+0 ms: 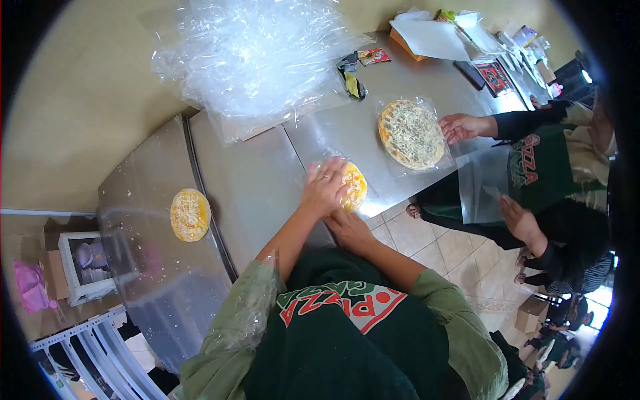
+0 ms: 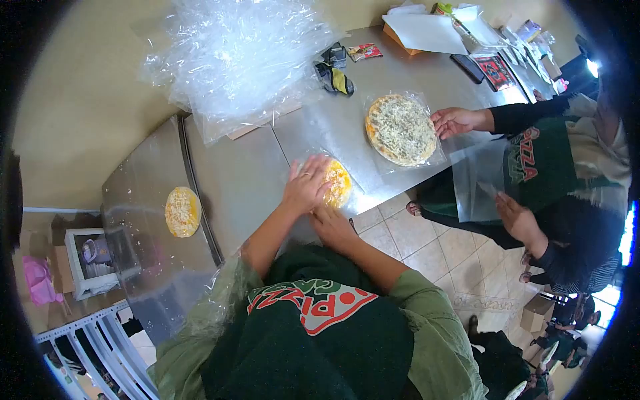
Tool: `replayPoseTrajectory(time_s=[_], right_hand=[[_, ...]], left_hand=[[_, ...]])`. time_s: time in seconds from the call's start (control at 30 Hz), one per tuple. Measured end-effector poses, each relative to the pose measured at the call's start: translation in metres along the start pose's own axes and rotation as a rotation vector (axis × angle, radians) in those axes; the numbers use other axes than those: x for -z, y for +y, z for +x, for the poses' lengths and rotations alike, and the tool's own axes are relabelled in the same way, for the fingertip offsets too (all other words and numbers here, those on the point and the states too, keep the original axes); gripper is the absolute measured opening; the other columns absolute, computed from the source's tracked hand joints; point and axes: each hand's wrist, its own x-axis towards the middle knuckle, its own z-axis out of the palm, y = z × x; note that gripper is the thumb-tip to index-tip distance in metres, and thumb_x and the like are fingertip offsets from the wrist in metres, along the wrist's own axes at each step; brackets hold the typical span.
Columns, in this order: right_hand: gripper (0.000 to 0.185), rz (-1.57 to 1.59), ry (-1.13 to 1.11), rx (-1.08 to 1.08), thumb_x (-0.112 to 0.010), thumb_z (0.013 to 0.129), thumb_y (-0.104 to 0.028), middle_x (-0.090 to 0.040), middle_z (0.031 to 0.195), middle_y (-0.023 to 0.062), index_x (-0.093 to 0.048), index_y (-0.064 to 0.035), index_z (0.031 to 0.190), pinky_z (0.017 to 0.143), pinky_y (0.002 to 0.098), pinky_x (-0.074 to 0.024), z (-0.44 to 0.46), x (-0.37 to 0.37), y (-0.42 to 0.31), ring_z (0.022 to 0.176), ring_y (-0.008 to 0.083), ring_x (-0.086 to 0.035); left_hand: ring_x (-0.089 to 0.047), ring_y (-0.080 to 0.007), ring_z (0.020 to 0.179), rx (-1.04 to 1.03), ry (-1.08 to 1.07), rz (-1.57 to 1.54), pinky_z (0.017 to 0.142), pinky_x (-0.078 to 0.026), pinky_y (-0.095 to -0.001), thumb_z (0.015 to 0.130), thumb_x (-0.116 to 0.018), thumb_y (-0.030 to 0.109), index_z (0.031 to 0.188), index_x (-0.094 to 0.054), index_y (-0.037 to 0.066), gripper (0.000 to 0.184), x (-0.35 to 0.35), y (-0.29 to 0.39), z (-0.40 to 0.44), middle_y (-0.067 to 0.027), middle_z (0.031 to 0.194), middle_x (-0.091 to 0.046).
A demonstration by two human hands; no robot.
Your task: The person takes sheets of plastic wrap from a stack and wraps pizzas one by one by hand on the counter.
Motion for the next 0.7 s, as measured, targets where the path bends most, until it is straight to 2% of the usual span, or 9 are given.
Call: replayPoseTrajectory(time_s=[0.03,0.13,0.23,0.3,0.4,0.43,0.53,0.63,0.7], right_hand=[[0.029,0.051,0.04,0.068,-0.053,0.074,-0.011,-0.051,0.092,0.0123,-0.053,-0.0032,0.102,0.072,0.0372,-0.0444,0.0,0.003,0.001,0.085,0.0269,-0.052],[0.027,0.22,0.123,-0.031,-0.058,0.07,-0.009,-0.053,0.088,0.0123,-0.055,-0.003,0.097,0.069,0.0387,-0.0448,0.005,0.018,0.021,0.085,0.0282,-0.053],[0.031,0.142,0.383,-0.378,-0.057,0.075,-0.012,-0.056,0.098,0.0154,-0.054,-0.0014,0.104,0.075,0.0404,-0.0458,0.032,0.032,0.061,0.091,0.0341,-0.054],[0.041,0.21,0.112,-0.622,-0.06,0.076,-0.021,-0.054,0.104,0.0195,-0.051,-0.0005,0.11,0.078,0.0386,-0.046,0.044,0.031,0.088,0.095,0.0351,-0.054],[0.047,0.713,-0.455,-0.764,-0.063,0.077,-0.023,-0.053,0.111,0.0165,-0.048,-0.0034,0.116,0.082,0.0351,-0.0444,0.079,0.055,0.115,0.1,0.028,-0.054],[0.049,0.955,-0.429,-0.743,-0.064,0.076,-0.022,-0.053,0.112,0.0155,-0.046,-0.0032,0.118,0.083,0.0343,-0.0445,0.084,0.049,0.119,0.1,0.0263,-0.054],[0.053,1.622,-0.35,-0.736,-0.066,0.073,-0.016,-0.053,0.115,0.0118,-0.044,-0.0015,0.12,0.087,0.0331,-0.0445,0.069,0.01,0.113,0.102,0.0213,-0.055],[0.051,1.904,-0.316,-0.795,-0.063,0.074,-0.016,-0.053,0.116,0.0132,-0.044,-0.0006,0.119,0.09,0.0349,-0.0443,0.063,0.01,0.117,0.105,0.0231,-0.054],[0.048,2.031,-0.206,-0.867,-0.06,0.076,-0.014,-0.054,0.113,0.0136,-0.044,0.0003,0.119,0.089,0.0376,-0.0451,0.069,0.03,0.128,0.103,0.0249,-0.055]], left_hand=[[-0.024,-0.0279,0.131,0.124,-0.072,0.009,0.106,-0.011,-0.0498,0.087,-0.046,0.035,0.135,-0.032,0.014,0.055,-0.007,-0.003,0.002,-0.0103,0.143,-0.026],[-0.023,-0.0302,0.131,0.302,-0.085,0.011,0.106,-0.01,-0.0503,0.088,-0.043,0.036,0.134,-0.031,0.011,0.054,-0.007,-0.014,-0.013,-0.014,0.142,-0.026],[-0.029,-0.0336,0.126,0.534,0.25,-0.153,0.105,-0.016,-0.0475,0.088,-0.044,0.034,0.133,-0.031,0.006,0.054,-0.021,-0.026,-0.03,-0.02,0.136,-0.032],[-0.035,-0.0315,0.121,0.677,0.371,-0.303,0.102,-0.023,-0.0442,0.09,-0.044,0.032,0.132,-0.031,0.004,0.052,-0.023,-0.019,-0.039,-0.0199,0.128,-0.038],[-0.041,-0.0264,0.111,0.935,0.533,-0.803,0.095,-0.031,-0.0384,0.091,-0.043,0.032,0.129,-0.034,0.003,0.049,-0.04,-0.013,-0.045,-0.0164,0.12,-0.043],[-0.043,-0.0244,0.108,1.021,0.595,-1.011,0.092,-0.034,-0.0363,0.091,-0.043,0.032,0.127,-0.035,0.003,0.047,-0.041,-0.012,-0.037,-0.0146,0.118,-0.044],[-0.047,-0.0164,0.092,1.231,0.73,-1.195,0.077,-0.041,-0.03,0.092,-0.041,0.036,0.123,-0.041,0.009,0.041,-0.039,-0.008,-0.026,-0.0075,0.112,-0.046],[-0.049,-0.0158,0.088,1.317,0.778,-1.168,0.067,-0.041,-0.0281,0.091,-0.04,0.041,0.119,-0.044,0.011,0.042,-0.016,-0.006,-0.018,-0.0075,0.108,-0.05],[-0.052,-0.0161,0.083,1.234,0.782,-1.261,0.066,-0.043,-0.0285,0.09,-0.038,0.047,0.119,-0.044,0.01,0.047,0.011,-0.015,-0.016,-0.0078,0.104,-0.052]])
